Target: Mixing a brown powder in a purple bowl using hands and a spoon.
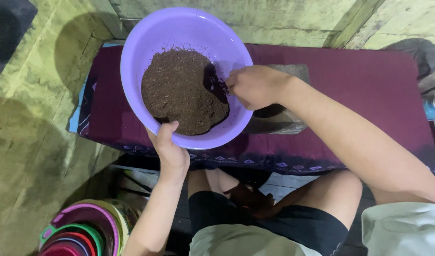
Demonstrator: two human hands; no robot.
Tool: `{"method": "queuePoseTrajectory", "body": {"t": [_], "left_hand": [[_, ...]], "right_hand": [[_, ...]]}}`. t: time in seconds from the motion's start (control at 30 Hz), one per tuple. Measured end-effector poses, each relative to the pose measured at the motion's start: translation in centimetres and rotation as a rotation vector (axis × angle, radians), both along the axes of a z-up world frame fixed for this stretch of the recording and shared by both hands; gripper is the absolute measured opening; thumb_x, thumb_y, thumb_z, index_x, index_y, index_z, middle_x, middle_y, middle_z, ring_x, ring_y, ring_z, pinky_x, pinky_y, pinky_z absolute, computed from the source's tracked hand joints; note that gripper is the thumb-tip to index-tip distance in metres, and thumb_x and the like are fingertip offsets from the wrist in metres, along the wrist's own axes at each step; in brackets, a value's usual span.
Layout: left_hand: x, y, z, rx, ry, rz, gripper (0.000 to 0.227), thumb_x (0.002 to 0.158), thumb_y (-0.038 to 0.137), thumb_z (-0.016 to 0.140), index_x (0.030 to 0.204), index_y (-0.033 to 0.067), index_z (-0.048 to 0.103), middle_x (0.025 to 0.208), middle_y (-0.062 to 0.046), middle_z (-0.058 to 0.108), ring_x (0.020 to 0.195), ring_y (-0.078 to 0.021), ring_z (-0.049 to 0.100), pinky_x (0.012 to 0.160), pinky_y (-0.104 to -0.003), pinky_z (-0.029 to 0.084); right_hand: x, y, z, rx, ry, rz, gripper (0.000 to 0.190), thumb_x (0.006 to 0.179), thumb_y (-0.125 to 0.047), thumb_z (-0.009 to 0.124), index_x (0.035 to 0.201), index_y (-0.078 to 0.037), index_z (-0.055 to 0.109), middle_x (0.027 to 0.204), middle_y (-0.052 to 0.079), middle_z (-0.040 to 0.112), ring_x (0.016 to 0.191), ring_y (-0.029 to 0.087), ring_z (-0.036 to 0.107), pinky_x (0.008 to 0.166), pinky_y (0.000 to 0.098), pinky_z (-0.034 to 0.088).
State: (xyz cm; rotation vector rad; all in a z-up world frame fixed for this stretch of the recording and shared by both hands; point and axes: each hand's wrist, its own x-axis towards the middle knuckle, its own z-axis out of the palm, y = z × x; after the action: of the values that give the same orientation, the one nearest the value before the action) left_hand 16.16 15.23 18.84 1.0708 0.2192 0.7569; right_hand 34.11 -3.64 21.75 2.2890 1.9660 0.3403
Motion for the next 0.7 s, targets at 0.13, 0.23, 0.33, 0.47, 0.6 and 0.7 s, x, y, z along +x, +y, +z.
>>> {"method": "queuePoseTrajectory", "body": {"t": [0.13, 0.23, 0.33, 0.47, 0.6, 0.7], "left_hand": [[1.6, -0.3, 1.2, 0.017, -0.044, 0.013, 0.08, 0.078, 0.003, 0.062, 0.154, 0.0082, 0.038, 0.149, -0.014, 0.033, 0.139, -0.0283, 0.03, 0.122, -0.054, 0.016], [2.4, -0.8, 2.4, 0.029, -0.049, 0.023, 0.075, 0.079, 0.003, 0.062, 0.15, 0.0061, 0.04, 0.147, -0.013, 0.034, 0.135, -0.0288, 0.031, 0.121, -0.055, 0.017], [2.9, -1.3, 3.3, 0.037, -0.034, 0.068, 0.072, 0.077, 0.003, 0.064, 0.147, 0.0051, 0.044, 0.142, -0.011, 0.039, 0.134, -0.0261, 0.035, 0.121, -0.051, 0.021], [3.0, -0.7, 3.5, 0.051, -0.026, 0.135, 0.069, 0.077, 0.002, 0.065, 0.144, 0.0051, 0.047, 0.138, -0.009, 0.04, 0.13, -0.0243, 0.037, 0.119, -0.048, 0.022], [3.1, 1.1, 0.8, -0.041, -0.021, 0.149, 0.066, 0.078, 0.005, 0.064, 0.142, 0.0042, 0.047, 0.136, -0.011, 0.04, 0.128, -0.0244, 0.037, 0.117, -0.048, 0.023], [0.9, 2.3, -0.4, -0.306, 0.023, 0.001, 0.07, 0.077, 0.012, 0.067, 0.143, 0.0065, 0.046, 0.139, -0.015, 0.044, 0.129, -0.0271, 0.046, 0.117, -0.051, 0.031]], "right_hand": [[1.2, -1.2, 0.2, 0.001, 0.064, -0.02, 0.017, 0.086, -0.015, 0.053, 0.08, -0.01, 0.069, 0.076, -0.001, 0.052, 0.072, 0.02, 0.056, 0.06, 0.0345, 0.049], [0.8, -2.1, 1.8, 0.018, 0.131, -0.072, 0.02, 0.088, -0.015, 0.051, 0.082, -0.013, 0.07, 0.075, -0.006, 0.055, 0.068, 0.016, 0.055, 0.059, 0.0299, 0.049], [0.6, -3.5, 1.6, 0.035, 0.126, -0.068, 0.023, 0.087, -0.013, 0.052, 0.093, -0.009, 0.073, 0.08, -0.002, 0.059, 0.074, 0.019, 0.057, 0.061, 0.0317, 0.05], [0.2, -5.9, -0.9, 0.107, 0.047, -0.141, 0.021, 0.092, -0.023, 0.058, 0.096, -0.01, 0.075, 0.086, -0.001, 0.059, 0.078, 0.02, 0.061, 0.065, 0.0324, 0.053], [-0.5, -7.8, -3.1, -0.023, -0.013, -0.51, 0.012, 0.095, -0.033, 0.063, 0.091, -0.027, 0.073, 0.08, -0.008, 0.065, 0.075, 0.017, 0.068, 0.064, 0.0339, 0.055], [-1.2, -7.6, -5.5, 0.267, 0.029, -0.591, 0.006, 0.097, -0.023, 0.063, 0.097, -0.021, 0.069, 0.083, -0.003, 0.069, 0.083, 0.02, 0.072, 0.07, 0.0368, 0.055]]}}
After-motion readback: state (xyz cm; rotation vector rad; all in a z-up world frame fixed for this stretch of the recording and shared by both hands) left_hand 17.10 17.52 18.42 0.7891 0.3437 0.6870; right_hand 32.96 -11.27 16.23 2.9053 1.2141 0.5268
